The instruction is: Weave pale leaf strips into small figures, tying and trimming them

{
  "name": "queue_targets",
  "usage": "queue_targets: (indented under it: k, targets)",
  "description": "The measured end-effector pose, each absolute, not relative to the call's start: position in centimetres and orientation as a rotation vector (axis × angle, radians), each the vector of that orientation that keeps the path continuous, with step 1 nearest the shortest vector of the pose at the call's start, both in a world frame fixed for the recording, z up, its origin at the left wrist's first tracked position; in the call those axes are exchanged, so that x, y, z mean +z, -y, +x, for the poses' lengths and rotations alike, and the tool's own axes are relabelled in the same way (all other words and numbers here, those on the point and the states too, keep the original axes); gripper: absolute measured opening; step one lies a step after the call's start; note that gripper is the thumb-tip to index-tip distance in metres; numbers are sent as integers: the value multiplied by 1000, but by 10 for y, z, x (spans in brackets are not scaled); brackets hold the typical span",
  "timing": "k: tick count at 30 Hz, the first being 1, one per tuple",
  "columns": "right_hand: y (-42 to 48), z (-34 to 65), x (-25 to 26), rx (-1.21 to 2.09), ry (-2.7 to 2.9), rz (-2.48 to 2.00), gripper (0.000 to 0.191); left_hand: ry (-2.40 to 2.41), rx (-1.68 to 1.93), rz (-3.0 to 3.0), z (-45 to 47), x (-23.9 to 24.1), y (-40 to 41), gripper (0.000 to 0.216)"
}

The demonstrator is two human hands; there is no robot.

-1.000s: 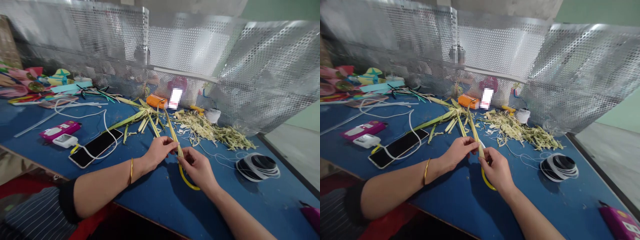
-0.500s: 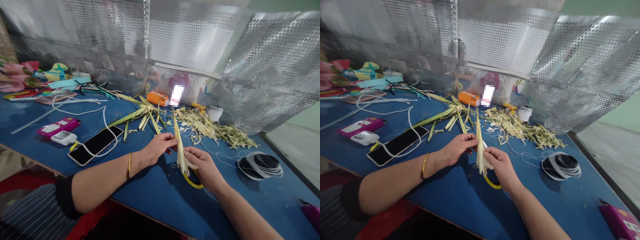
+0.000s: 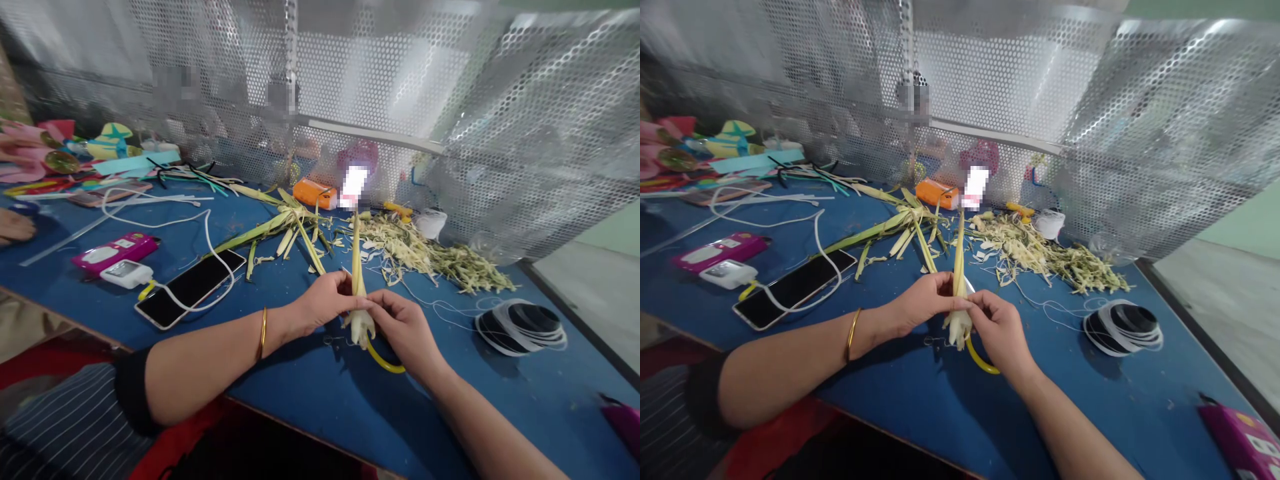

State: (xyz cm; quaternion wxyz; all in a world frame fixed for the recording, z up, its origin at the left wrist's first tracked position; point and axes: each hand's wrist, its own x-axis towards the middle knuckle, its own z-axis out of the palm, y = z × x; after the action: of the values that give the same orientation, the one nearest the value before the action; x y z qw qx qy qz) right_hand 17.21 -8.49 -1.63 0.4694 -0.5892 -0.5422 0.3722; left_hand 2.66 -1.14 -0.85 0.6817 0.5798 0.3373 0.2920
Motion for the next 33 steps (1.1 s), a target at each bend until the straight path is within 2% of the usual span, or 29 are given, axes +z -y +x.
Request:
queue_targets:
  k: [4, 16, 24, 28, 33]
  targets:
    - [83, 174, -16, 956, 1215, -1413, 27, -766, 687, 1263, 26, -5, 7, 16]
    - [84, 174, -13, 886, 1085, -1474, 22, -864, 794, 1539, 20, -7, 4, 3]
    - [81, 180, -13, 840, 1109, -1600, 15, -845, 826, 1203, 17, 11, 1, 12]
    - [80, 189, -10, 602, 1283, -1766, 13, -865, 983, 1190, 12, 16, -9, 15]
    - [79, 201, -3, 98, 1522, -2062, 12, -855, 1151, 1116, 4, 18, -25, 16]
